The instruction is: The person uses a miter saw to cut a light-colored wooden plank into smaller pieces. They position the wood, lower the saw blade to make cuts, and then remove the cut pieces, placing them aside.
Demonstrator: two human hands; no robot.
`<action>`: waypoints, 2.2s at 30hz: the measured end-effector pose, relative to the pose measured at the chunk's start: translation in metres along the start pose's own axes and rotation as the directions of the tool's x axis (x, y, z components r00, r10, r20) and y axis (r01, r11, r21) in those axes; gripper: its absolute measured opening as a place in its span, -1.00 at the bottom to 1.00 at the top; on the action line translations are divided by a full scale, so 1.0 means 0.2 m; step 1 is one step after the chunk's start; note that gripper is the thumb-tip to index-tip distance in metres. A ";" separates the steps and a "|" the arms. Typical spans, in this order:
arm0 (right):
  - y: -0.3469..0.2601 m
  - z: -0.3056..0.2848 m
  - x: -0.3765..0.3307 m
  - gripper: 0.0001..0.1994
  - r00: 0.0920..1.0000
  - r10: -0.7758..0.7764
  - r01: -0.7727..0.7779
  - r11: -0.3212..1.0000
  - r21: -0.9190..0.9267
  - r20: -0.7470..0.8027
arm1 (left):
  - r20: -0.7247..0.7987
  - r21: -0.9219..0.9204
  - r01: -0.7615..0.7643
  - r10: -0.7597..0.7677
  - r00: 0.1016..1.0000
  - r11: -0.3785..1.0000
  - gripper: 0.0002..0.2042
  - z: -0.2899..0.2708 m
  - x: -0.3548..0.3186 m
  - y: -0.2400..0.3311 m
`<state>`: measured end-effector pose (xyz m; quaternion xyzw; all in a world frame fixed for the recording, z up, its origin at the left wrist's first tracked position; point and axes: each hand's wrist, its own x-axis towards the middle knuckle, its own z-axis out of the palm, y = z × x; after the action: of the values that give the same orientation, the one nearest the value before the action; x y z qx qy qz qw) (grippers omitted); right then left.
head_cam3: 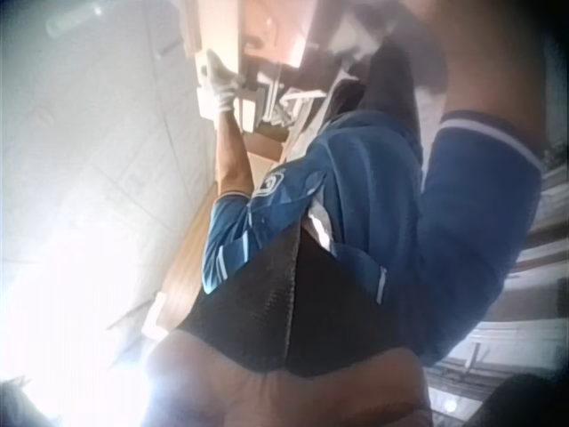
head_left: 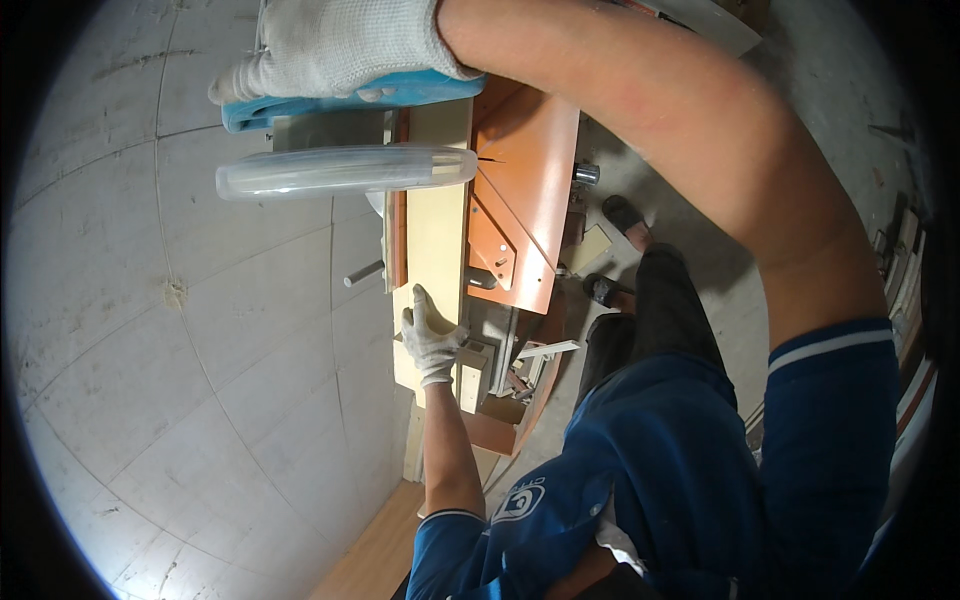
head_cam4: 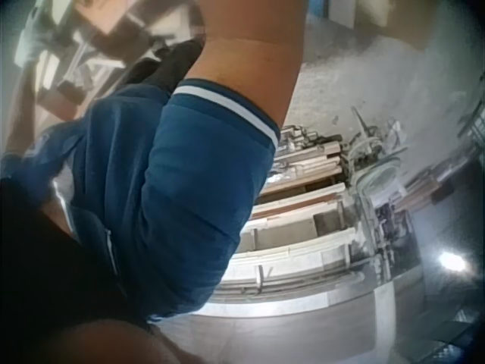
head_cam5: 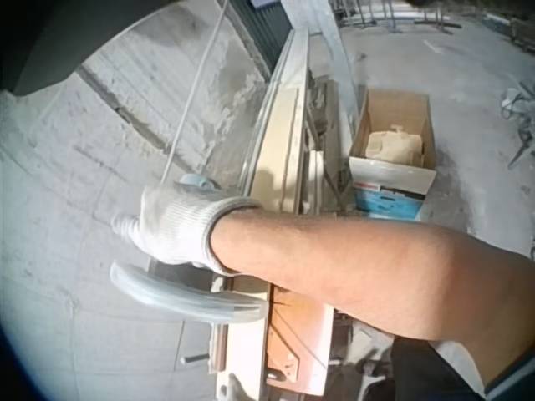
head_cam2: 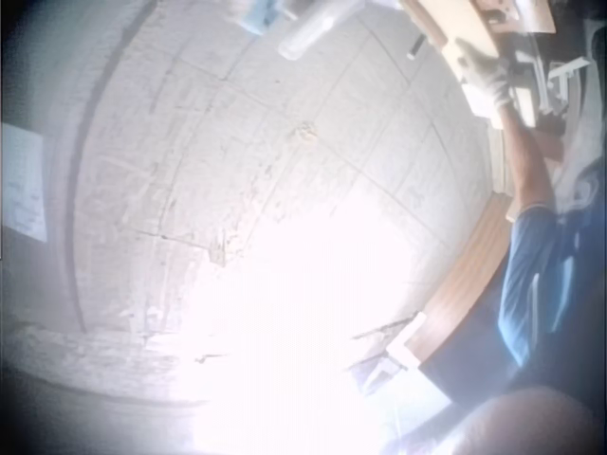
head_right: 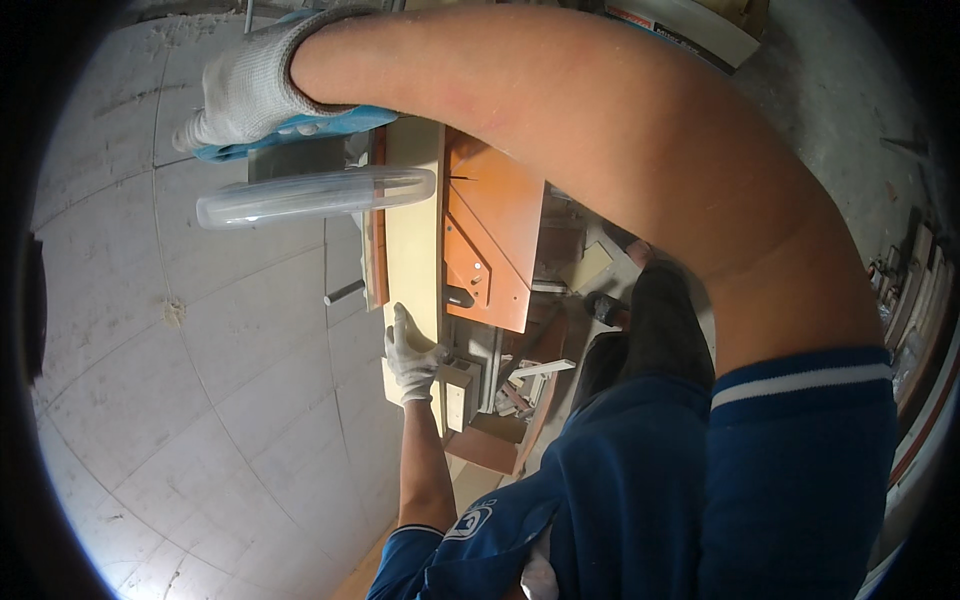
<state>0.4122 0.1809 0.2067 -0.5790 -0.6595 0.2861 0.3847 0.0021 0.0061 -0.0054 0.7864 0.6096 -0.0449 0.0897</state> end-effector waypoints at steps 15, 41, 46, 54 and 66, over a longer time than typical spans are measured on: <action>0.02 0.00 -0.03 -0.34 1.000 0.008 -0.008 0.998 0.057 -0.014 | 0.002 -0.027 -0.020 0.021 1.000 0.999 0.11 0.00 -0.01 -0.03; 0.19 -0.11 -0.46 -0.32 0.998 0.037 -0.044 0.987 0.152 0.047 | 0.042 0.011 0.037 -0.037 0.998 0.999 0.12 -0.02 -0.01 -0.07; 0.43 0.11 -0.59 -0.22 0.987 0.059 -0.042 0.992 0.116 -0.152 | 0.033 -0.015 -0.006 0.007 0.999 1.000 0.19 -0.06 -0.05 -0.09; 0.31 0.03 -0.54 -0.26 0.990 -0.092 0.107 0.984 0.143 -0.103 | -0.006 -0.050 -0.030 0.030 1.000 0.998 0.17 -0.05 -0.26 -0.20; 0.05 -0.06 -0.23 -0.29 0.999 0.037 -0.037 0.999 0.003 -0.009 | 0.056 -0.070 0.054 -0.050 0.997 0.996 0.03 -0.03 -0.05 0.00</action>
<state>0.4295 0.1366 0.1959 -0.5919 -0.6465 0.2914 0.3830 -0.0003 -0.0031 0.0030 0.7651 0.6282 -0.0466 0.1333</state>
